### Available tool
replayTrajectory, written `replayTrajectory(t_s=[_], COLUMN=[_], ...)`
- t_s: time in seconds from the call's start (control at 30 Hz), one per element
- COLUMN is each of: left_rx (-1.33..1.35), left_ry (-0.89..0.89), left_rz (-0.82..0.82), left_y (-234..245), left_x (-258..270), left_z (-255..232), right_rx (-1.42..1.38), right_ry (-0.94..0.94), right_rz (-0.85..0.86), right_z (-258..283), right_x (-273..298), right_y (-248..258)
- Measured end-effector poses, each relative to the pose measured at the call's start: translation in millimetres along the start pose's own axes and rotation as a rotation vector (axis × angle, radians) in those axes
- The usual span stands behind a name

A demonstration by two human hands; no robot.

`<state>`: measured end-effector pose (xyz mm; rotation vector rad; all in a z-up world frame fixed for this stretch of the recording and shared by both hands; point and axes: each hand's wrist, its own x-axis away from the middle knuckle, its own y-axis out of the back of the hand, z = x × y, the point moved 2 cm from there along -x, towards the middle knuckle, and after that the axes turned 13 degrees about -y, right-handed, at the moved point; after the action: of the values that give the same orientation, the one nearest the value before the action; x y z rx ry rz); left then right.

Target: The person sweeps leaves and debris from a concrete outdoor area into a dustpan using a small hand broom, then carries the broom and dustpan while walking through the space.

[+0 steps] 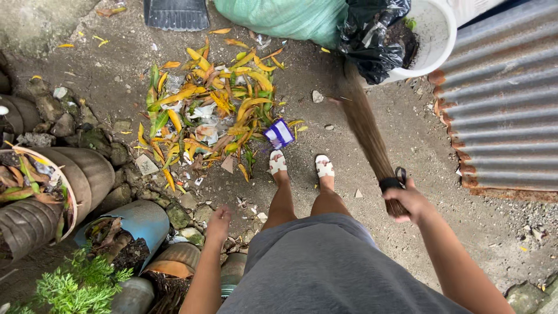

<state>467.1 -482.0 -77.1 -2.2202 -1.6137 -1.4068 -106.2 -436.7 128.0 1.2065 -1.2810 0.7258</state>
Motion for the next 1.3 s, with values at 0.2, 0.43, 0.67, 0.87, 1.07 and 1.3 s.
replayTrajectory(t_s=[0.2,0.43,0.67,0.87,1.07,1.3], left_rx=[-0.051,0.058,0.134,0.275,0.039,-0.105], left_ry=[-0.026,-0.066,-0.006,-0.132,-0.148,-0.554], left_rz=[0.009,-0.003,0.009,-0.021,0.067,0.275], left_y=[-1.8,-1.1,-3.0,13.0,6.9,-116.4], left_x=[-2.3,-11.9,-8.7,-20.3,-49.5,-108.8], left_z=[-9.4,-0.4,2.8,-18.8,-79.8,-257.5], right_rx=[-0.026,0.364,0.206,0.554,0.817,0.845], right_ry=[-0.138,0.165,0.255,0.557,0.291,0.089], right_rz=[0.195,0.067,0.213,-0.132,-0.337,-0.488], right_z=[18.7,47.9,197.1,122.1,27.6,-59.8], right_x=[-26.3,80.8,-43.5,-72.9,81.3,99.6], right_y=[-60.0,-28.7,-150.6,-214.3,-60.3,59.7])
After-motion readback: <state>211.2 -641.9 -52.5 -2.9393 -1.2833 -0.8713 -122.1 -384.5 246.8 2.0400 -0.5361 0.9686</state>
